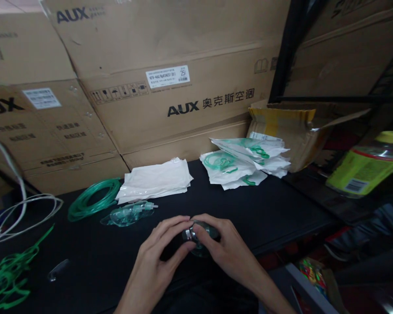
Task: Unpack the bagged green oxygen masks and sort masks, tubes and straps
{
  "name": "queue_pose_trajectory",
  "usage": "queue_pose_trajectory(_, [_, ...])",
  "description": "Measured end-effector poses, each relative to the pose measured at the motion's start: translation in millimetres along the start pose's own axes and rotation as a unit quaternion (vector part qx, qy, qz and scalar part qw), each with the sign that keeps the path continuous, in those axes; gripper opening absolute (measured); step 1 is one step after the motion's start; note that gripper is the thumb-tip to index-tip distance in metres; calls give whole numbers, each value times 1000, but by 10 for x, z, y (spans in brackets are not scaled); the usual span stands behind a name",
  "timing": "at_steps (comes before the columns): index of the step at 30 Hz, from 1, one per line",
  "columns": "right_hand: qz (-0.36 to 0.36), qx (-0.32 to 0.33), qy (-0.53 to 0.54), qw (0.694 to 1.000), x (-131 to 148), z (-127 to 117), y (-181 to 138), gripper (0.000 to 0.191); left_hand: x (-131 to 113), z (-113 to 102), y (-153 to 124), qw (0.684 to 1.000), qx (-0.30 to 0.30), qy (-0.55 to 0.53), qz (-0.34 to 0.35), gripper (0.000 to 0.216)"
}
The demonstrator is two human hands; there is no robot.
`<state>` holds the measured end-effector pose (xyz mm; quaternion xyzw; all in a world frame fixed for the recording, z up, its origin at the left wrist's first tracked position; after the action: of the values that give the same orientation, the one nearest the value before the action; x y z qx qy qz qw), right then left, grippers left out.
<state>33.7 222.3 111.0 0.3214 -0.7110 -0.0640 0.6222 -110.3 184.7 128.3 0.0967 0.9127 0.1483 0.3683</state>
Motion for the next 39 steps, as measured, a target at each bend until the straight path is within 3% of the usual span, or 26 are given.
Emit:
queue_pose_trajectory(6, [25, -16, -26, 999, -55, -50, -43, 22, 36, -70, 8, 1000, -1, 11, 6, 30])
queue_pose_trajectory(12, [-11, 75, -4, 997, 46, 27, -46, 25, 90, -171, 28, 1000, -17, -24, -11, 26])
queue_pose_trajectory(16, [-17, 73, 4, 997, 59, 29, -54, 29, 135, -166, 32, 999, -5, -27, -37, 26])
queue_pose_trajectory(23, [12, 58, -28, 998, -17, 31, -102, 11, -28, -140, -14, 999, 0, -31, 24, 25])
queue_pose_trajectory(30, [48, 71, -99, 991, -70, 72, -140, 11, 166, -510, 169, 996, -72, 43, -6, 23])
queue_pose_trajectory(35, [55, 73, -114, 989, -61, 61, -148, 12, 286, -710, 493, 994, -42, 97, -3, 26])
queue_pose_trajectory(39, [35, 75, -92, 992, -56, 80, -143, 10, 246, -746, 490, 992, -47, 114, 4, 24])
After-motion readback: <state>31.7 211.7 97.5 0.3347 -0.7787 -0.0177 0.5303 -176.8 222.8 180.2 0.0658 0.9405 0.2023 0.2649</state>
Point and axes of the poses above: each hand's wrist, its own y-axis towards the middle knuckle, its own z-axis out of the palm, x = y × z, the point moved 8 cm from there along y, towards the middle knuckle, and after that the axes turned 13 degrees about -z, right-handed, at the moved point
